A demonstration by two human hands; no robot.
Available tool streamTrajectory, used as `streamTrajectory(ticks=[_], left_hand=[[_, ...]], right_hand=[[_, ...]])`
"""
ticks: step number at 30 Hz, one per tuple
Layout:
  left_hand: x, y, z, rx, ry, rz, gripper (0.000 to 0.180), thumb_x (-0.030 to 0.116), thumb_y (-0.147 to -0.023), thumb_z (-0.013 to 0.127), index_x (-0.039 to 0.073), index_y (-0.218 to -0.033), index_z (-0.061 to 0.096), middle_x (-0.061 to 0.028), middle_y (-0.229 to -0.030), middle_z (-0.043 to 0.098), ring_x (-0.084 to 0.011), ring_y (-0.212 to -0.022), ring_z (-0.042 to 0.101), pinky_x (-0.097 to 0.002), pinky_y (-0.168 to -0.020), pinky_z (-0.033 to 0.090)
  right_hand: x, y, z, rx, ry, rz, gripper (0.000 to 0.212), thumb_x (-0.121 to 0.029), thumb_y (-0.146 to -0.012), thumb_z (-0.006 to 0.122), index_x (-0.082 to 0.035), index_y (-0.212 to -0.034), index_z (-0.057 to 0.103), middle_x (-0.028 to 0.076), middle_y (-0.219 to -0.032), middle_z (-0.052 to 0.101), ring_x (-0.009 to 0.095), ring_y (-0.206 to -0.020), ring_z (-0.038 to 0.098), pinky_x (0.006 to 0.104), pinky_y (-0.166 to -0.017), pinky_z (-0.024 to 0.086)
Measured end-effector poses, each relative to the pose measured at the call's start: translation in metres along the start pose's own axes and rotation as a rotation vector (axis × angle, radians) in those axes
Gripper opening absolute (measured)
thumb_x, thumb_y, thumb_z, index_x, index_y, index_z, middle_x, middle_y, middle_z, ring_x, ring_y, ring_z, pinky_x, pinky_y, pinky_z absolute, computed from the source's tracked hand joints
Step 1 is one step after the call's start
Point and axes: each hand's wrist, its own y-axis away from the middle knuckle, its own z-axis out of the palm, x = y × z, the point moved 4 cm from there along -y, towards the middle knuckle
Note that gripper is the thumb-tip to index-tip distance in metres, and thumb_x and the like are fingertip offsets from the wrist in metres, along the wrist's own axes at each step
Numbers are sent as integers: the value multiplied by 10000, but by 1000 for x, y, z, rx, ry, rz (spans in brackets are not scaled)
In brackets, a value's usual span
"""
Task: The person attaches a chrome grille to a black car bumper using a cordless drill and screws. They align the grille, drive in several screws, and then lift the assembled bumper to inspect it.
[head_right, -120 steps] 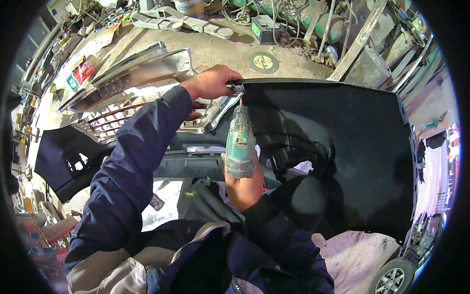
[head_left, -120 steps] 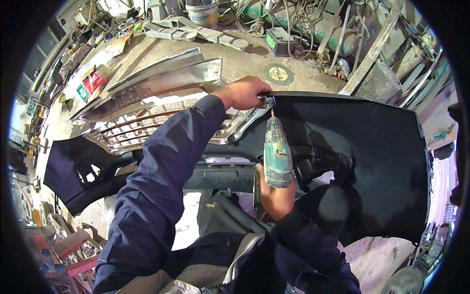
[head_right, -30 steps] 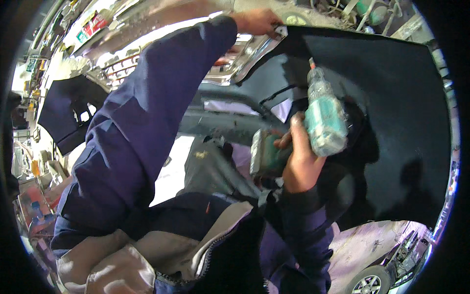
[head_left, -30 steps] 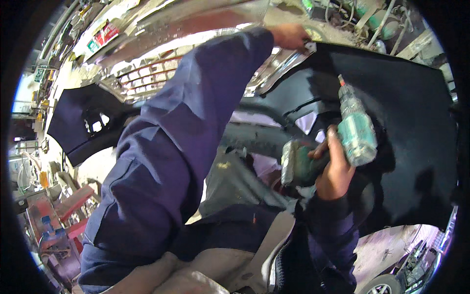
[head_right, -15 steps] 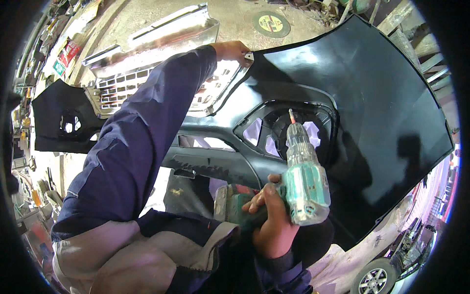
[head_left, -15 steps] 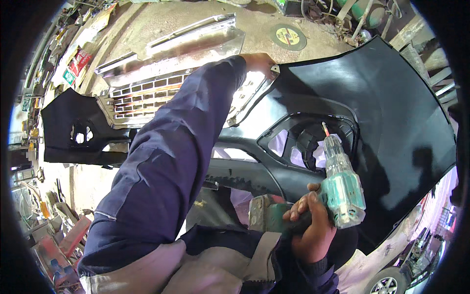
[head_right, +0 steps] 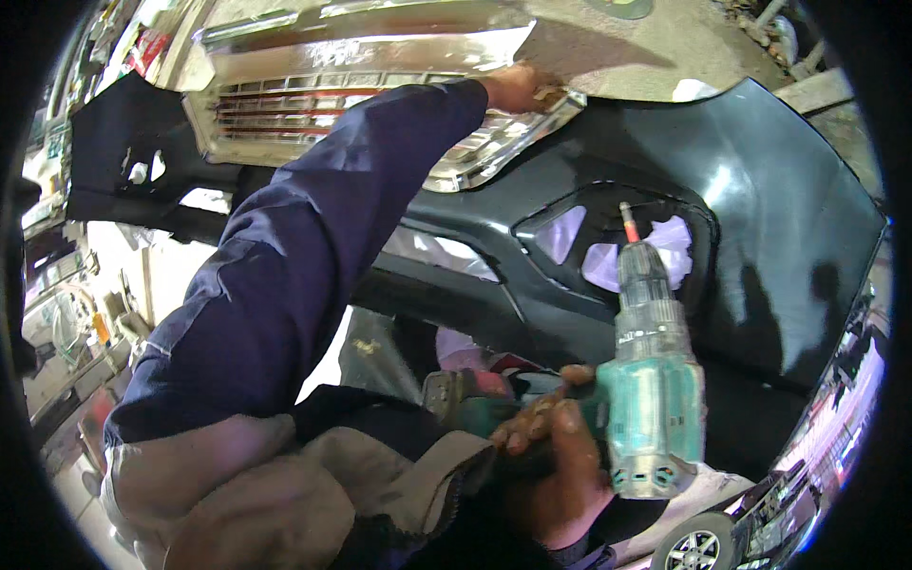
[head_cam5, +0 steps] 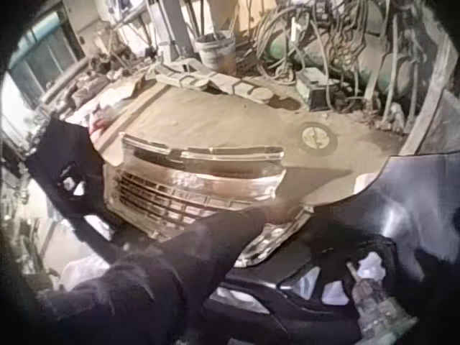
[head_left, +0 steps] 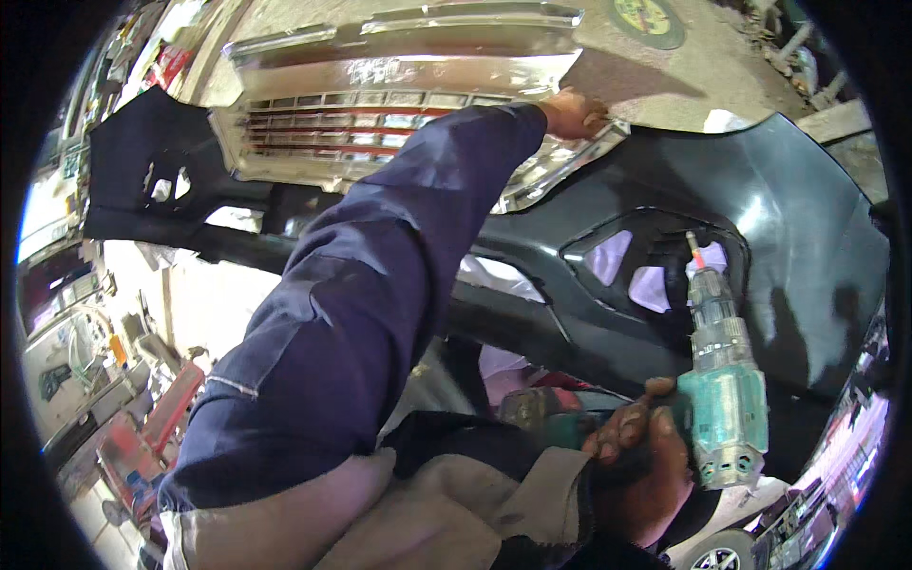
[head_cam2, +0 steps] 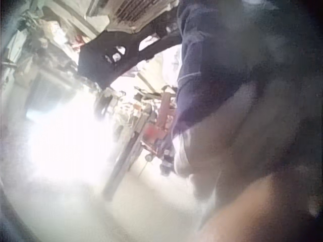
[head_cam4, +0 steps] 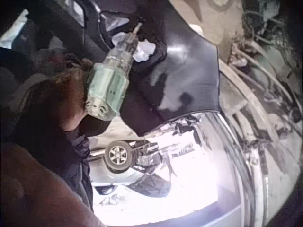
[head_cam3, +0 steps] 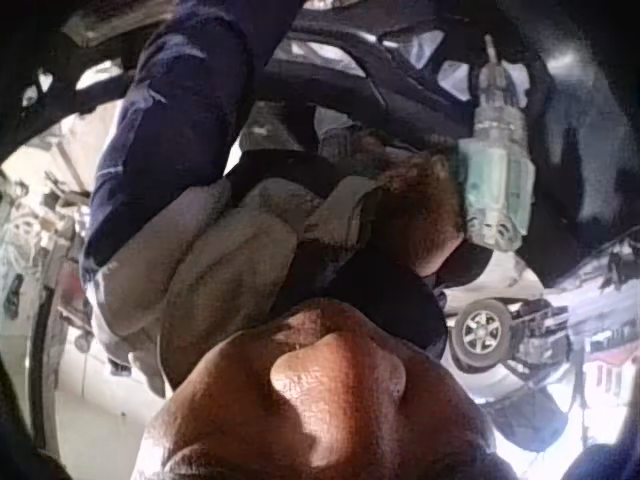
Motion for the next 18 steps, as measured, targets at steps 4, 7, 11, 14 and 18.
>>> streamTrajectory(ticks=[4, 7, 11, 14, 18], left_hand=[[-29, 89, -53, 90, 146, -244, 450, 339, -913, 723, 55, -1261, 696, -182, -1170, 746, -333, -1075, 723, -438, -963, 562], [-60, 207, -99, 35, 101, -411, 412, 425, -968, 691, 17, -974, 750, -147, -861, 762, -265, -792, 733, -411, -747, 564], [-88, 352, -138, 9, 133, -713, 267, 282, -931, 717, 43, -811, 721, -45, -668, 695, -129, -602, 666, -326, -594, 525], [-83, 436, -110, -273, 69, -821, 170, 200, -876, 748, 32, -852, 755, -59, -708, 729, -157, -642, 705, -334, -635, 560], [-96, 472, -46, -357, -20, -1045, 331, 401, -888, 776, 78, -822, 791, -72, -709, 752, -192, -670, 741, -358, -675, 591]], right_hand=[[0, 0, -4, -15, 62, -45, 298, -208, -1063, 528, -22, -1293, 497, 40, -801, 494, 146, -651, 520, 334, -596, 494], [10, 6, -5, -116, 45, -22, 309, -230, -1078, 517, -23, -1304, 476, 45, -824, 524, 147, -656, 526, 332, -599, 502], [11, 8, -9, -164, -14, 2, 303, -209, -1076, 522, -21, -1309, 478, 47, -830, 554, 151, -667, 547, 344, -624, 531], [12, 17, -7, -171, -57, 53, 301, -150, -1050, 563, -7, -1308, 503, 58, -821, 592, 167, -675, 581, 358, -654, 556], [6, 17, -6, -195, -81, 68, 255, -105, -1059, 538, -6, -1293, 525, 81, -791, 617, 216, -658, 632, 422, -676, 588]])
